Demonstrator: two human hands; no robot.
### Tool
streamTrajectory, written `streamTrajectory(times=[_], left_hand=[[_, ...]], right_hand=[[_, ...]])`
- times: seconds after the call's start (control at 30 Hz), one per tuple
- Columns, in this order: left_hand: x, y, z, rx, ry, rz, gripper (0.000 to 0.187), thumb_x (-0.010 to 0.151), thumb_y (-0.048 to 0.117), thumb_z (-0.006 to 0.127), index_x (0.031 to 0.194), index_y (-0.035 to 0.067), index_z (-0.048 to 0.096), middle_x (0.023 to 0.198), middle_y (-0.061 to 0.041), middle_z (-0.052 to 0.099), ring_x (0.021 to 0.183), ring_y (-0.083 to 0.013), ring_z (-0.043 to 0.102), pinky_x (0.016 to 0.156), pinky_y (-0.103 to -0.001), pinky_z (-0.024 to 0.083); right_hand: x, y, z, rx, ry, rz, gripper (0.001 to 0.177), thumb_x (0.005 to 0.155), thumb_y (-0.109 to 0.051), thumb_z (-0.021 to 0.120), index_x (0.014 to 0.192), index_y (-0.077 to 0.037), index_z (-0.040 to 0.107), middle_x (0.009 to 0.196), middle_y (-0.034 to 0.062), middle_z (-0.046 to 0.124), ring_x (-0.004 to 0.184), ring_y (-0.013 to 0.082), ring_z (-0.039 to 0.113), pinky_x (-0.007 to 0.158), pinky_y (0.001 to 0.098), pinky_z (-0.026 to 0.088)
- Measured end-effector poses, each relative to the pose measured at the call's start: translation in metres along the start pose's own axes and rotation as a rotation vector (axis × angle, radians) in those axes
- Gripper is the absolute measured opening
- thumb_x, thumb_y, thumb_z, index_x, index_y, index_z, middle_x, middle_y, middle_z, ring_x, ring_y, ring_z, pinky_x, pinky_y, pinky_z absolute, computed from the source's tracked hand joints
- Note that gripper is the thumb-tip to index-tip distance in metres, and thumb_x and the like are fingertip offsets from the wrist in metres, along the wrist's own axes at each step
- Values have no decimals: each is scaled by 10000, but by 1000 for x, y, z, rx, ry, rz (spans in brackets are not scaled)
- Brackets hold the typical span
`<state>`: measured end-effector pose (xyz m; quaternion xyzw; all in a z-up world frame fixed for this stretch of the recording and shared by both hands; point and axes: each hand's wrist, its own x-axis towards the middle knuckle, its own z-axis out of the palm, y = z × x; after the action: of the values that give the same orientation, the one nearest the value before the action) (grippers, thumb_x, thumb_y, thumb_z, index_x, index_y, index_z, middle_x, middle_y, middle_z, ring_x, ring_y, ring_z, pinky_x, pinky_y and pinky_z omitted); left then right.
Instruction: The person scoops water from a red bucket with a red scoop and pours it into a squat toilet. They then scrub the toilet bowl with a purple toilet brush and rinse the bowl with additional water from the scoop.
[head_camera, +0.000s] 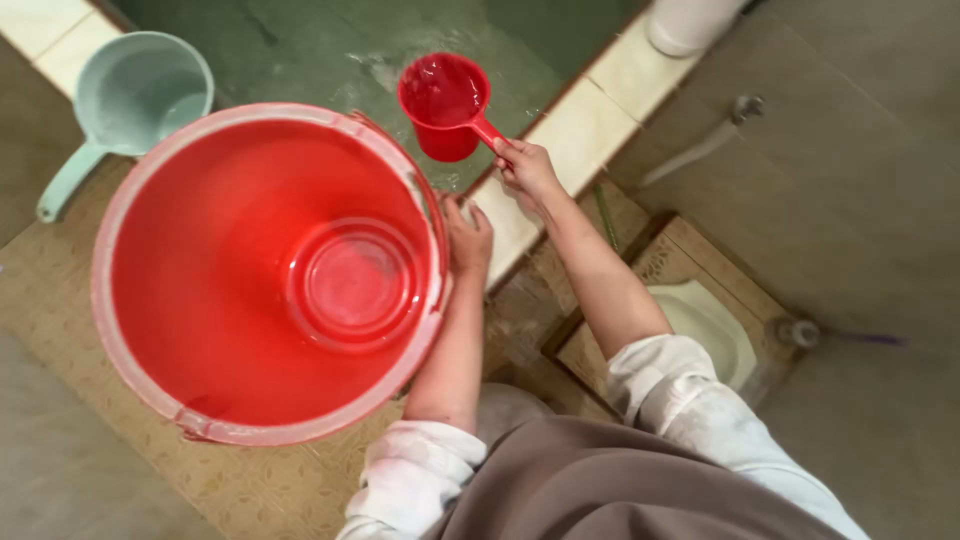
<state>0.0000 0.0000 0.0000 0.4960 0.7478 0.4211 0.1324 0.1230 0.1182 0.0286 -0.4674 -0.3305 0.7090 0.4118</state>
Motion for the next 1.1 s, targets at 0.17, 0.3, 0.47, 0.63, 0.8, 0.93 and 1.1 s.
streamTrajectory(times=[0.17, 0.3, 0.47, 0.63, 0.8, 0.93, 1.1], left_hand=[[2, -5, 1, -110, 4, -3, 332, 947, 221, 637, 1195, 0, 621, 1409, -248, 511, 1381, -424, 443, 1156, -556, 328], [-3, -6, 13, -177, 53, 45, 264, 961, 193, 660, 1158, 16, 647, 1406, -232, 495, 1404, -422, 429, 1155, -532, 371], [-29, 28, 31, -189, -35, 185, 247, 957, 143, 662, 1167, 12, 650, 1372, -219, 508, 1389, -429, 430, 1157, -530, 354], [-66, 63, 29, -245, -193, 217, 232, 920, 105, 665, 1130, 13, 635, 1311, -203, 527, 1291, -411, 496, 1092, -497, 413], [-105, 75, 39, -101, -218, 299, 286, 878, 103, 721, 1109, -5, 594, 1226, -205, 530, 1196, -407, 508, 1035, -519, 421], [-135, 90, 46, -105, -297, 357, 440, 778, 100, 713, 1177, -37, 591, 1207, -228, 527, 1170, -427, 496, 992, -535, 422], [-175, 97, 66, -63, -360, 408, 304, 871, 135, 703, 1134, 17, 607, 1204, -203, 527, 1175, -403, 516, 982, -533, 447]], right_hand=[[-56, -19, -41, 25, 33, -112, 222, 1024, -228, 658, 1034, -12, 711, 698, -9, 595, 433, 21, 330, 410, 210, 220], [-99, -20, -75, -34, 117, -222, 257, 1049, -215, 690, 1130, 26, 723, 743, -7, 609, 528, 25, 415, 474, 203, 282], [-134, -5, -93, 72, 216, -219, 292, 1011, -219, 691, 1224, -23, 725, 714, -22, 594, 498, 12, 389, 438, 188, 251], [-153, 19, -91, 179, 263, -241, 315, 1006, -223, 680, 1252, -27, 697, 704, -21, 597, 457, 14, 379, 409, 179, 246], [-162, 12, -81, 21, 230, -215, 419, 1016, -275, 649, 1338, -7, 645, 778, 18, 679, 491, 33, 476, 424, 190, 358], [-173, 7, -91, -52, 258, -149, 431, 1012, -281, 665, 1352, -19, 629, 959, 61, 759, 636, 47, 613, 534, 202, 524], [-201, 33, -148, -23, 331, -141, 489, 975, -344, 650, 1404, -118, 587, 1176, -31, 725, 792, 68, 682, 690, 220, 554]])
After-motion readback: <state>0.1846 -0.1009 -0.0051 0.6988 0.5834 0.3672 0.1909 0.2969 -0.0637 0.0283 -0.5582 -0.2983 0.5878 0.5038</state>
